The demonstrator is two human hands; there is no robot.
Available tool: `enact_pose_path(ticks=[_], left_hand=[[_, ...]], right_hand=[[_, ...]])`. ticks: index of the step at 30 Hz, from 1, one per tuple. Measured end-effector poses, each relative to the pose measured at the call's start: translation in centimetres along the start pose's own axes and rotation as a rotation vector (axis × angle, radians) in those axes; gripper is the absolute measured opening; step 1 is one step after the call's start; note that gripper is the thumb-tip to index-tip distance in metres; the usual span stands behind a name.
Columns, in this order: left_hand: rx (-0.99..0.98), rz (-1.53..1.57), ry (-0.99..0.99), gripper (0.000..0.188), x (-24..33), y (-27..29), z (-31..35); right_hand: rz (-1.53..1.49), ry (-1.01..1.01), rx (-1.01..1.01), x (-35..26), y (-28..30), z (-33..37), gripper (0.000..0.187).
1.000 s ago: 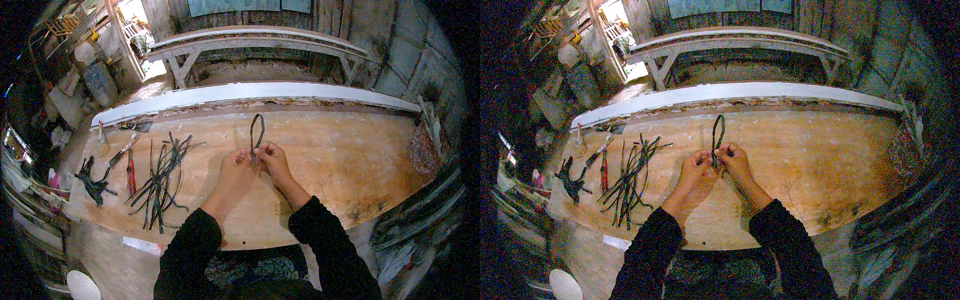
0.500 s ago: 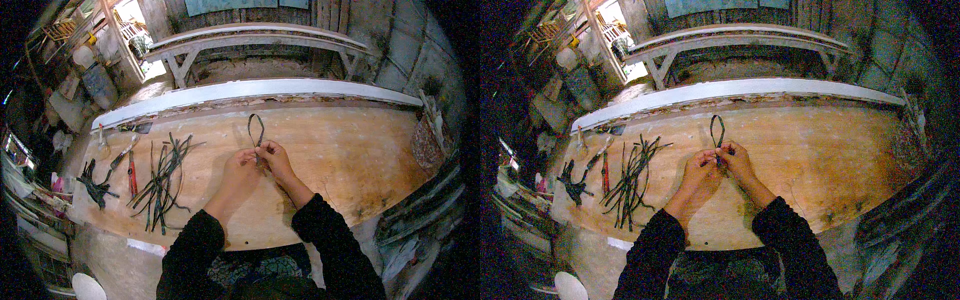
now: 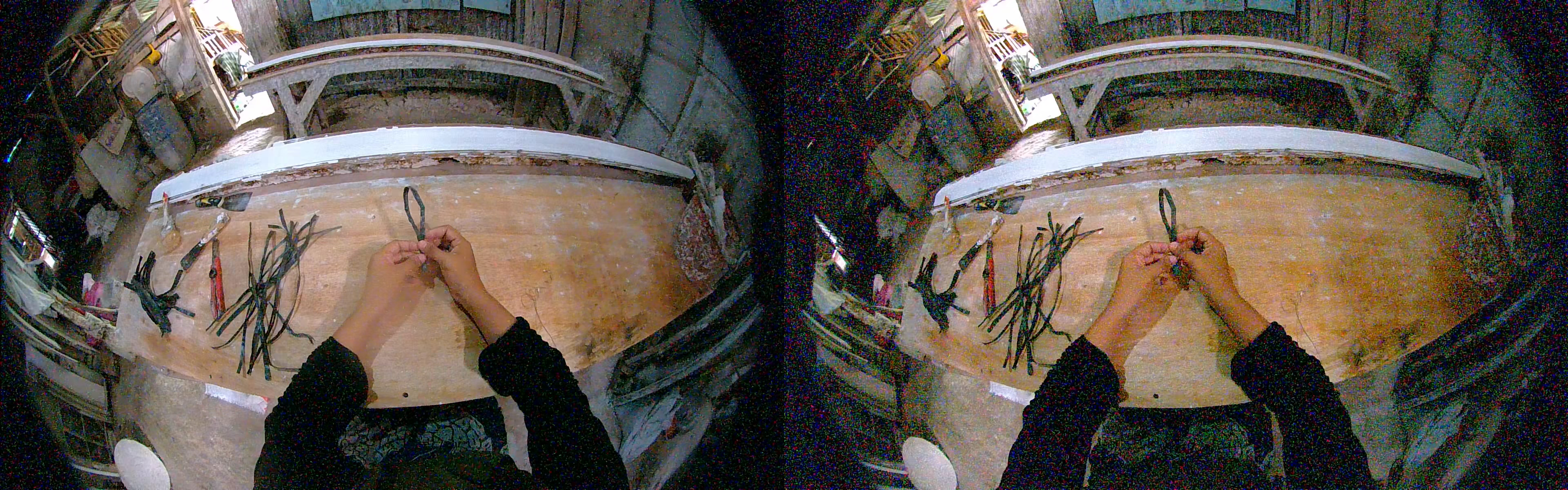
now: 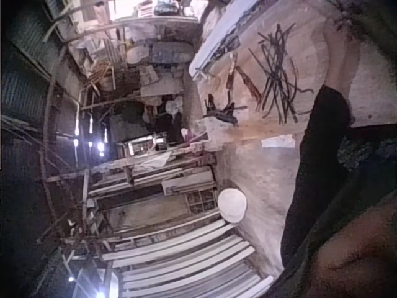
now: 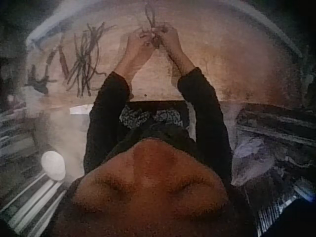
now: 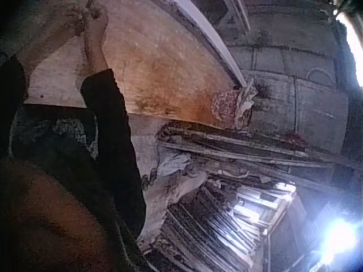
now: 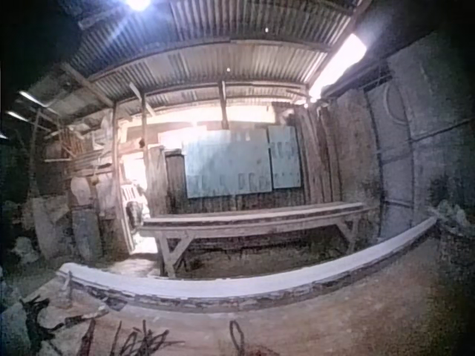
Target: The person retrieves a bundle of dark strips from a plastic bag and moves to a workbench. They then repeatedly strip the outer sheath from the strips by hand, separating the inner wires and placing the processed pieces on the table.
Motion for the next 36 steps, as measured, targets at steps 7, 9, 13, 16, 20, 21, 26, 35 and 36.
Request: enact_pose_path(ticks=[7, 9, 13, 16, 20, 21, 26, 35, 36], left_hand=[[0.127, 0.167, 0.007, 0.022, -0.4, 2.6, -0.6], [0.182, 0.210, 0.042, 0.014, -0.4, 2.8, -0.5], [0.178, 0.154, -0.001, 0.010, 0.9, 2.8, -0.3], [0.223, 0.298, 0.033, 0.008, 0.1, 2.7, -0.2], [0.051, 0.161, -0.006, 0.015, 0.0, 2.4, -0.6], [0.055, 0.224, 0.032, 0.014, -0.5, 2.4, -0.6], [0.087, 0.239, 0.053, 0.013, -0.4, 2.2, -0.5], [0.097, 0.320, 0.073, 0.004, -0.3, 1.9, -0.2], [0.091, 0.337, 0.072, 0.004, -0.5, 2.1, -0.4]], right_hand=[[0.219, 0.248, -0.003, -3.4, -1.0, 1.8, 0.007], [0.357, 0.351, -0.034, -4.0, -1.8, 2.5, 0.011], [0.498, 0.430, -0.095, -5.4, -3.4, 3.8, 0.015], [0.516, 0.493, -0.090, -6.1, -3.7, 4.3, 0.015], [0.615, 0.482, -0.067, -6.4, -3.6, 4.6, 0.014], [0.626, 0.489, -0.074, -6.6, -3.7, 4.7, 0.014], [0.623, 0.475, -0.060, -6.7, -3.7, 4.8, 0.014], [0.570, 0.601, -0.046, -7.7, -3.7, 5.5, 0.010], [0.533, 0.561, -0.031, -7.4, -3.5, 5.1, 0.008]])
Point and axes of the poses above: each hand's wrist, its own z-axis away from the middle knuckle, its own y-axis out of the back of the hand, x = y × z, the point moved 10 cm from there along -z, towards the middle knuckle, and after that the axes turned 9 degrees about -y, right-handed, at the moved point
